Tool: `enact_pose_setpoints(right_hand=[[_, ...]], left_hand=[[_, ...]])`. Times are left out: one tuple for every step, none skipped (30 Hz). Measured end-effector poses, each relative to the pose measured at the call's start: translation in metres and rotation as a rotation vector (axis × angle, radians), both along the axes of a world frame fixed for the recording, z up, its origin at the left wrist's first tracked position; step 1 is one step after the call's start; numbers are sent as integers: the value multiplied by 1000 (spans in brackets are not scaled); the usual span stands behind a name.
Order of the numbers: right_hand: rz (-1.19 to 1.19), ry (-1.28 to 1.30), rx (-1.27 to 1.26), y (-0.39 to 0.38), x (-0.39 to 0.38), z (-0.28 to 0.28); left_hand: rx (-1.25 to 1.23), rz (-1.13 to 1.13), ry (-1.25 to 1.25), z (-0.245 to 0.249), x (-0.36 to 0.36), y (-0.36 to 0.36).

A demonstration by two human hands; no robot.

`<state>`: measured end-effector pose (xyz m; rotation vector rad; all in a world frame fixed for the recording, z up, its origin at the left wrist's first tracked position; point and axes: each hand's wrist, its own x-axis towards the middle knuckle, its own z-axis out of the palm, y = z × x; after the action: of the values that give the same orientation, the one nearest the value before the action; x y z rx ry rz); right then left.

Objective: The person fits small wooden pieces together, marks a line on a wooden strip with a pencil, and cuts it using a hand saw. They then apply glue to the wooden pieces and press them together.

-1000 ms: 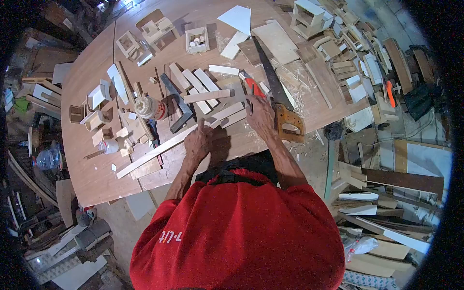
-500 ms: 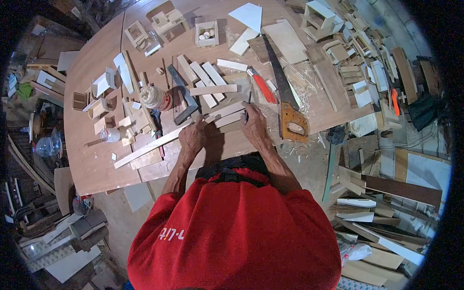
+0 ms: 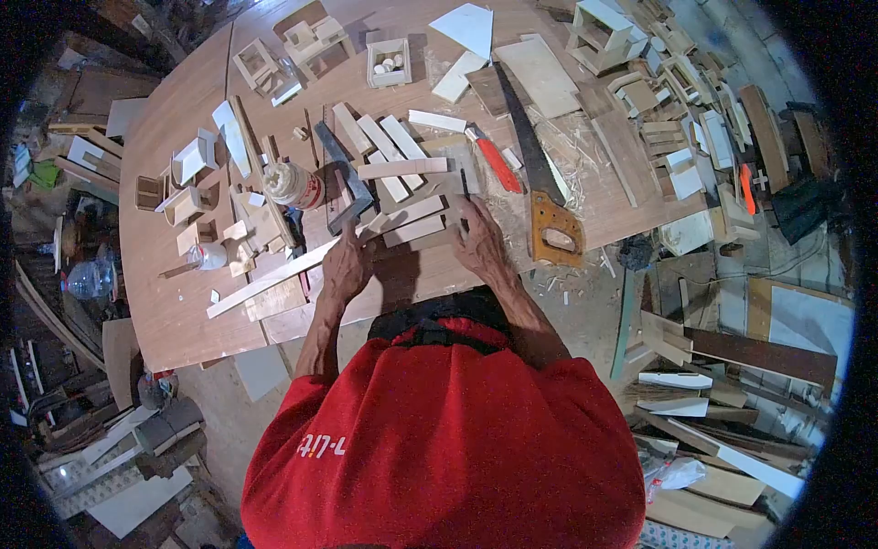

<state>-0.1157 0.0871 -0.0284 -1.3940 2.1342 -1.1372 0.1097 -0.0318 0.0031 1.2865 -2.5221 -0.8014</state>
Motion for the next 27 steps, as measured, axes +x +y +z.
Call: enact_pose_setpoints(right_hand=[[-3,3,0,1,-3,-5],[-22,59,-59,1,-6,-9],[-43,115,-117,2,-9,-11],[-49,118,-115,5,-12,-13],[-76,100,-67,9,-15,-14],[-103,81,-19,11,-16,-8],[-112,83,-18,12,-15,-2],[-237,53,51,14,-13,5],[-363,22,120,15,-12,12],[-428,7,94,16,-13,9],[-440,9,96,20,-17,1],[-401,66,65,24,-21,-5],[-361,121,34,28,-24,-11],[-372,122,36,31,-24,-17],[-402,85,43,33,-23,-16],[-433,50,51,35,-23,-16],[-444,54,55,37,-22,-15],[-485,112,1,39,-22,-15],[-522,170,-54,40,-22,-15],[-530,172,-52,42,-23,-14],[-525,180,35,43,-25,-14],[-519,187,121,44,-26,-13],[-528,188,123,43,-27,-13],[-532,223,137,41,-29,-14],[-535,259,152,39,-30,-15],[-540,260,154,38,-30,-15],[-559,265,146,36,-31,-16]], left_hand=[[0,-3,3,0,-3,2],[55,-16,45,0,-7,5],[111,-30,87,2,-14,8],[125,-31,59,7,-22,12],[127,-38,60,7,-29,15],[129,-81,46,7,-38,18],[129,-126,35,7,-47,20],[99,-139,51,7,-57,22],[102,-149,53,5,-63,24],[87,-170,83,1,-69,25],[74,-192,114,-3,-74,26],[51,-194,105,-6,-80,28],[54,-204,107,-8,-82,30],[7,-234,139,-10,-84,31],[-40,-263,173,-10,-86,33],[-36,-275,177,-10,-89,34],[-92,-273,223,-10,-91,36],[-149,-269,270,-10,-94,38],[-146,-277,273,-11,-97,39],[-117,-262,261,-15,-100,40],[-88,-247,248,-18,-102,41],[-85,-255,249,-22,-103,43],[-107,-278,244,-27,-104,44],[-130,-301,240,-29,-106,45],[-128,-308,242,-32,-108,47],[-129,-307,270,-34,-109,51],[-131,-304,300,-34,-111,53]])
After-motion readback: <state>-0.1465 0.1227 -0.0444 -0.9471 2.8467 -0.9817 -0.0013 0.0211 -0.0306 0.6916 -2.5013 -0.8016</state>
